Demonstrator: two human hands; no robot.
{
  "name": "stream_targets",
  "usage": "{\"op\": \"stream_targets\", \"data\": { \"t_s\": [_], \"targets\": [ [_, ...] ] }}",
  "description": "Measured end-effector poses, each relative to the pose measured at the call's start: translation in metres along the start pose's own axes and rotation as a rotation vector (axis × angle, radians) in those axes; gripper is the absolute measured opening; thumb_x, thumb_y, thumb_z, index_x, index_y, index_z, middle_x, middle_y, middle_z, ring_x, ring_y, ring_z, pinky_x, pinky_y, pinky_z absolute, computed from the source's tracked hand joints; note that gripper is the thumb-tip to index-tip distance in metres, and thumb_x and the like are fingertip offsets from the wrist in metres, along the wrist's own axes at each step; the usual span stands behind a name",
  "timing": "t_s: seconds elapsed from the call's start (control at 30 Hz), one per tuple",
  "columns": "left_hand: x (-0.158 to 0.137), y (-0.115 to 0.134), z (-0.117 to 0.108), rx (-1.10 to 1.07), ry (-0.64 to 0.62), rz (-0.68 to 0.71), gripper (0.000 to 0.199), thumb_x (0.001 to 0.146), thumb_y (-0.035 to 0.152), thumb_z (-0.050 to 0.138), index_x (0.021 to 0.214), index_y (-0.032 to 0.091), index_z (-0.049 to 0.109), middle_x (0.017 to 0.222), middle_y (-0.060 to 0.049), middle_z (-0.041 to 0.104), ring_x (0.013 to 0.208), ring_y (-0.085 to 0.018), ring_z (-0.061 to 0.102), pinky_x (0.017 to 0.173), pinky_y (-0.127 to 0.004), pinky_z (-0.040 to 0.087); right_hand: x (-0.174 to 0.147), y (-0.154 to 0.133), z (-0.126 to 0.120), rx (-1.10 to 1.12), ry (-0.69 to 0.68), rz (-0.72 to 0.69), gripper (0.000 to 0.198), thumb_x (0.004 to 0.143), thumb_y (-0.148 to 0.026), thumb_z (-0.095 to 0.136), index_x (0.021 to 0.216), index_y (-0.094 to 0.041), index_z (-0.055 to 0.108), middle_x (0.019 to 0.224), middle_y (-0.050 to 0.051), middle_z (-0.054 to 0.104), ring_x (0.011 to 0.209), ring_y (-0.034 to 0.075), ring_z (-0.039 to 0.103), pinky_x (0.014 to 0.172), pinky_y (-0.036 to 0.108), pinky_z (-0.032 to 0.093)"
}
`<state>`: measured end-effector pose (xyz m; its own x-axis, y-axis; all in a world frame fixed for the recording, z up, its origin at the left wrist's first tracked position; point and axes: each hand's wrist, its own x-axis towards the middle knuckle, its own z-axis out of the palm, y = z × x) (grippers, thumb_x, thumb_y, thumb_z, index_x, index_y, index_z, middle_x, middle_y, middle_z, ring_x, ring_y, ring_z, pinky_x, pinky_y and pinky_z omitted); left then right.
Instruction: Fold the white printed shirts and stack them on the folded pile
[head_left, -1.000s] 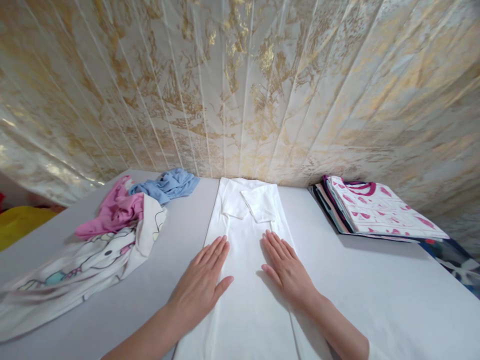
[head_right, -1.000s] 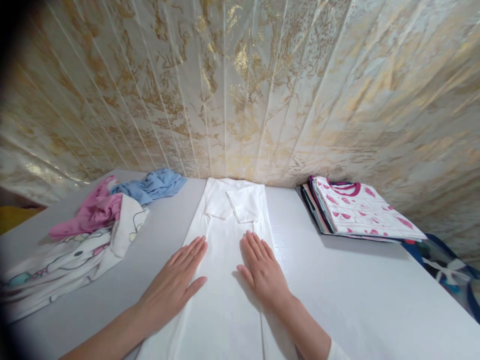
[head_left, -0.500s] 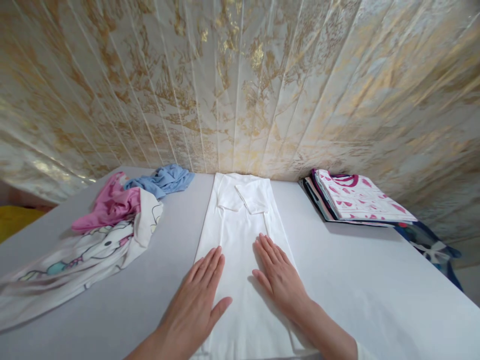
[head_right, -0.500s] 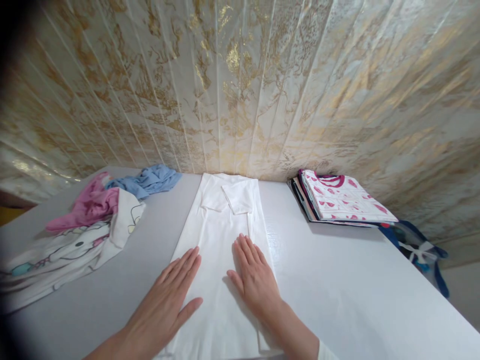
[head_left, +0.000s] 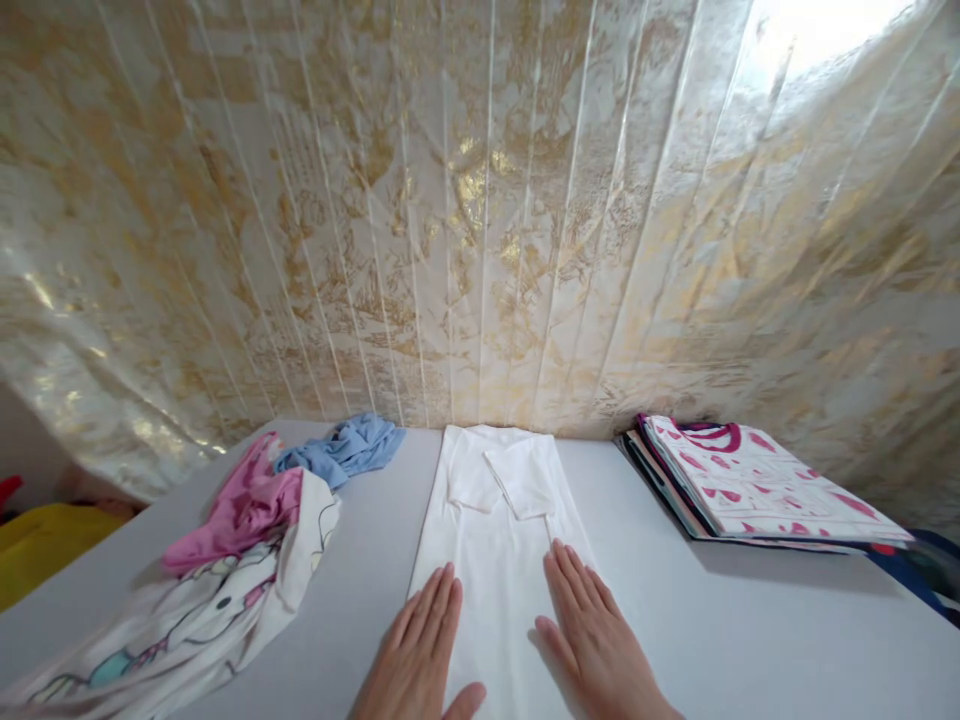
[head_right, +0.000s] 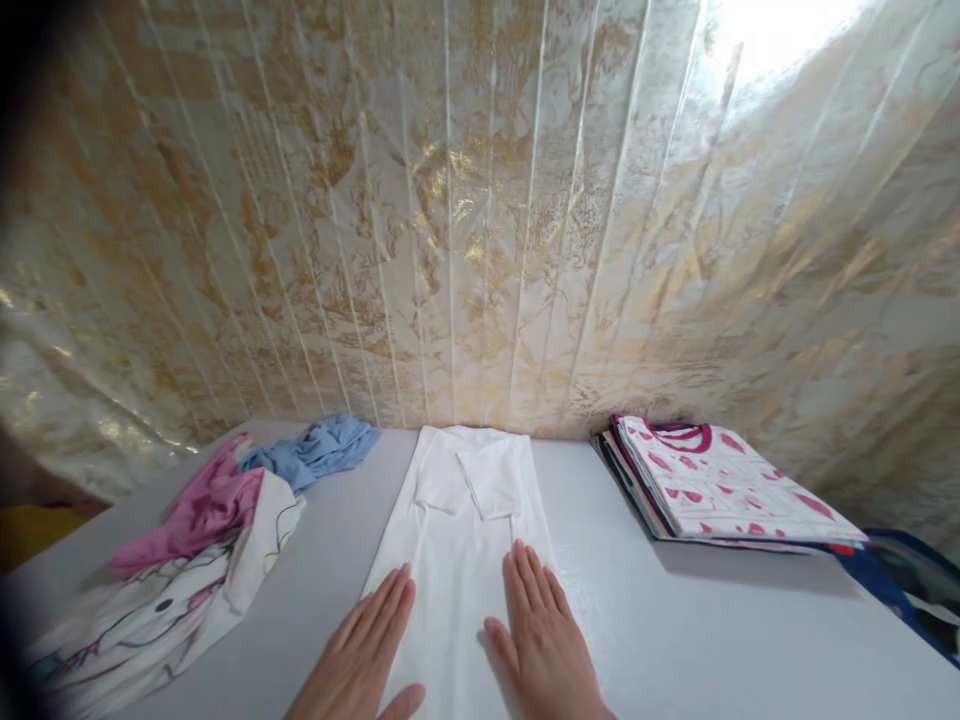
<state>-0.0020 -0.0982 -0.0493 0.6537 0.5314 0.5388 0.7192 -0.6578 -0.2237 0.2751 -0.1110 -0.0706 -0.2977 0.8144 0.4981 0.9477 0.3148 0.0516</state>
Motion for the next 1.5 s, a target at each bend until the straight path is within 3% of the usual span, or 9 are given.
{"op": "stream_targets", "data": {
  "t_s": [0.17,0.37,0.53,0.7,0.9,1.1,1.27,1.37,1.5],
  "targets": [
    [0.019,-0.015,0.022,-0.028,-0.023,-0.069,0.086,0.095,0.056,0.044,0.154,0.01,0.002,0.149,-0.016,0.038,0.133,-0.027,0.044,0.102,-0.036,0.039,0.034,0.014,0.017,-0.027,-0.068,0.03,0.061,0.098,-0.049,0.038,0.145,-0.011,0.038,0.151,0.015,0.037,0.138,0.027,0.038,0.107,0.044,0.039],
    [0.055,-0.046,0.052,-0.111,-0.115,-0.148,0.071,0.098,0.055,0.037,0.15,0.009,0.026,0.15,-0.018,0.037,0.137,-0.028,0.038,0.108,-0.042,0.036,0.094,0.033,0.034,0.022,-0.132,0.048,0.056,0.098,-0.045,0.04,0.142,-0.01,0.044,0.15,0.017,0.037,0.139,0.028,0.035,0.109,0.046,0.037],
    [0.077,-0.062,0.061,-0.137,-0.205,-0.197,0.067,0.098,0.054,0.036,0.143,0.005,0.039,0.148,-0.021,0.038,0.139,-0.029,0.035,0.108,-0.045,0.036,0.126,0.045,0.03,0.198,-0.19,0.088,0.046,0.097,-0.034,0.04,0.137,-0.011,0.049,0.149,0.018,0.041,0.139,0.027,0.036,0.106,0.046,0.041],
    [0.066,-0.046,0.043,-0.121,-0.153,-0.176,0.061,0.101,0.049,0.033,0.146,0.008,0.033,0.149,-0.019,0.038,0.138,-0.027,0.036,0.109,-0.043,0.035,0.09,0.042,0.004,0.299,-0.116,0.066,0.048,0.095,-0.018,0.034,0.142,-0.02,0.043,0.147,0.011,0.045,0.135,0.021,0.042,0.106,0.042,0.044],
    [0.045,-0.02,0.029,-0.143,-0.133,-0.126,0.066,0.099,0.052,0.036,0.149,0.01,0.027,0.152,-0.016,0.035,0.14,-0.025,0.032,0.11,-0.039,0.034,0.029,0.02,-0.009,0.212,-0.137,0.017,0.05,0.099,-0.033,0.036,0.147,-0.018,0.036,0.151,0.011,0.039,0.139,0.024,0.036,0.108,0.043,0.041],
    [0.053,-0.028,0.034,-0.222,-0.225,-0.132,0.063,0.099,0.051,0.035,0.148,0.01,0.029,0.151,-0.017,0.036,0.141,-0.028,0.032,0.109,-0.045,0.034,0.043,0.033,0.0,0.197,-0.185,0.069,0.048,0.098,-0.031,0.037,0.142,-0.013,0.042,0.148,0.015,0.043,0.138,0.026,0.037,0.109,0.044,0.038],
    [0.067,0.011,-0.004,-0.483,-0.216,0.011,0.046,0.1,0.028,0.036,0.145,0.018,0.034,0.154,-0.011,0.031,0.141,-0.024,0.028,0.111,-0.045,0.032,0.044,0.036,-0.038,0.433,-0.128,0.113,0.038,0.089,-0.017,0.039,0.124,-0.021,0.054,0.124,0.011,0.063,0.118,0.024,0.057,0.097,0.042,0.048],
    [0.084,0.041,-0.021,-0.672,-0.276,0.085,0.027,0.096,0.016,0.044,0.119,0.023,0.057,0.134,-0.007,0.053,0.123,-0.022,0.048,0.101,-0.038,0.042,0.029,0.033,-0.073,0.611,-0.178,0.207,0.034,0.081,-0.009,0.037,0.106,-0.024,0.056,0.104,0.006,0.065,0.098,0.021,0.061,0.086,0.037,0.052],
    [0.111,0.059,-0.013,-0.677,-0.31,0.194,0.017,0.094,0.011,0.049,0.1,0.02,0.063,0.104,-0.004,0.06,0.093,-0.018,0.056,0.082,-0.03,0.049,0.003,0.037,-0.094,0.709,-0.28,0.332,0.032,0.075,-0.006,0.038,0.096,-0.024,0.053,0.094,0.003,0.061,0.086,0.019,0.059,0.08,0.035,0.051]
  ]
}}
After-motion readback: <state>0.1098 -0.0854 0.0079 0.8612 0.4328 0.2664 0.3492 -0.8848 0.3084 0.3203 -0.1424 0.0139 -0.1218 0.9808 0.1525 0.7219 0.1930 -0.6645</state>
